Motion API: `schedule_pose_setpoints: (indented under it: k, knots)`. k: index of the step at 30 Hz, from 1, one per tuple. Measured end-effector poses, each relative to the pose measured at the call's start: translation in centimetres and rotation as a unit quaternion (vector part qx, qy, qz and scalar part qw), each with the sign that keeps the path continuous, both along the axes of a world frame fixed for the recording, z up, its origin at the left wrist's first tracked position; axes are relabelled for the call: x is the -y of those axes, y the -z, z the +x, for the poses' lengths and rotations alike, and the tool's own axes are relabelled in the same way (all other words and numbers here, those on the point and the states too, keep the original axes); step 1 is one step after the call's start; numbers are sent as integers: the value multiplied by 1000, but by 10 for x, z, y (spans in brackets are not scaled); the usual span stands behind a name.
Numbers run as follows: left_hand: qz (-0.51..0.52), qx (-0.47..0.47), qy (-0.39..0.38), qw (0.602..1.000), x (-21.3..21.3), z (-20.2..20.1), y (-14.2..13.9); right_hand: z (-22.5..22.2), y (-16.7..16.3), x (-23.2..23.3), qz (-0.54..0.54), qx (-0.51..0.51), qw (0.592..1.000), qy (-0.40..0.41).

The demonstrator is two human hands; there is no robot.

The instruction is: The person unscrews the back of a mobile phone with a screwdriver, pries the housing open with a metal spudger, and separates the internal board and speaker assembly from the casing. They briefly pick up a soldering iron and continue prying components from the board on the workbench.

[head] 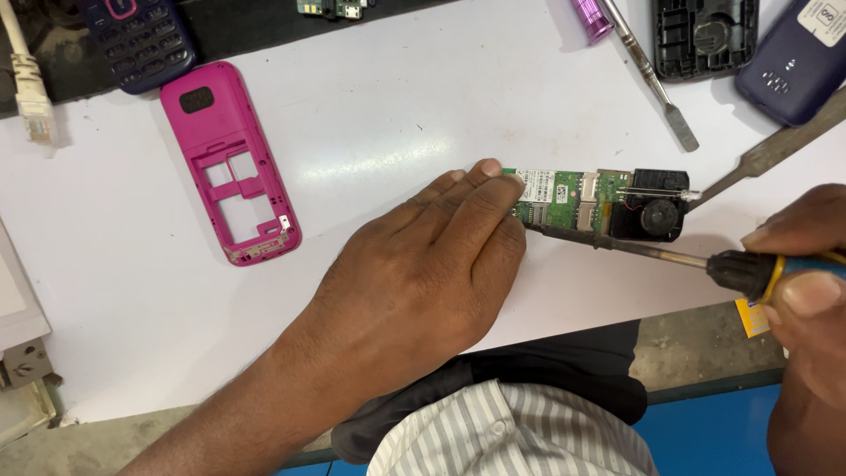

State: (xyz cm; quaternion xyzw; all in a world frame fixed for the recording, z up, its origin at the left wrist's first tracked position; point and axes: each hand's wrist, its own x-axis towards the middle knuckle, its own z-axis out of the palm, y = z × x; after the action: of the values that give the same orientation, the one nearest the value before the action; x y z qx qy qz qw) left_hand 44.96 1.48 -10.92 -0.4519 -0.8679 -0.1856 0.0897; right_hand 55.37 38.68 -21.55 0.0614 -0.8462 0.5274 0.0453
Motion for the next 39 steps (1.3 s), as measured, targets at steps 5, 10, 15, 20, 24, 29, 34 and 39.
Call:
schedule_pose_setpoints:
  k: [5, 10, 15, 20, 24, 29, 34, 39]
  knots:
    - [-3, 4, -1, 1000, 0, 0, 0, -11, 3, -7, -28, 18, 999, -11]
    - [-1, 2, 0, 1000, 0, 0, 1, -20, 14, -15, -25, 22, 999, -16]
    - [-3, 3, 1, 1000, 0, 0, 1, -32, 17, -16, -127, 67, 990, -9]
    - [-1, 4, 2, 1000, 0, -1, 1, -45, 11, -11, -91, -12, 993, -79]
    - [0, 1, 1, 1000, 0, -1, 1, -54, 8, -10, -42, -29, 995, -82]
    - [0, -1, -1, 1000, 0, 0, 1, -67, 19, -37, 20, -78, 984, -158]
    - [0, -5, 0, 1000, 0, -1, 0, -55, 37, -52, 69, -39, 986, -147]
    - [8, -1, -1, 1000, 1, -1, 1, -5, 11, -12, 71, -22, 995, -60]
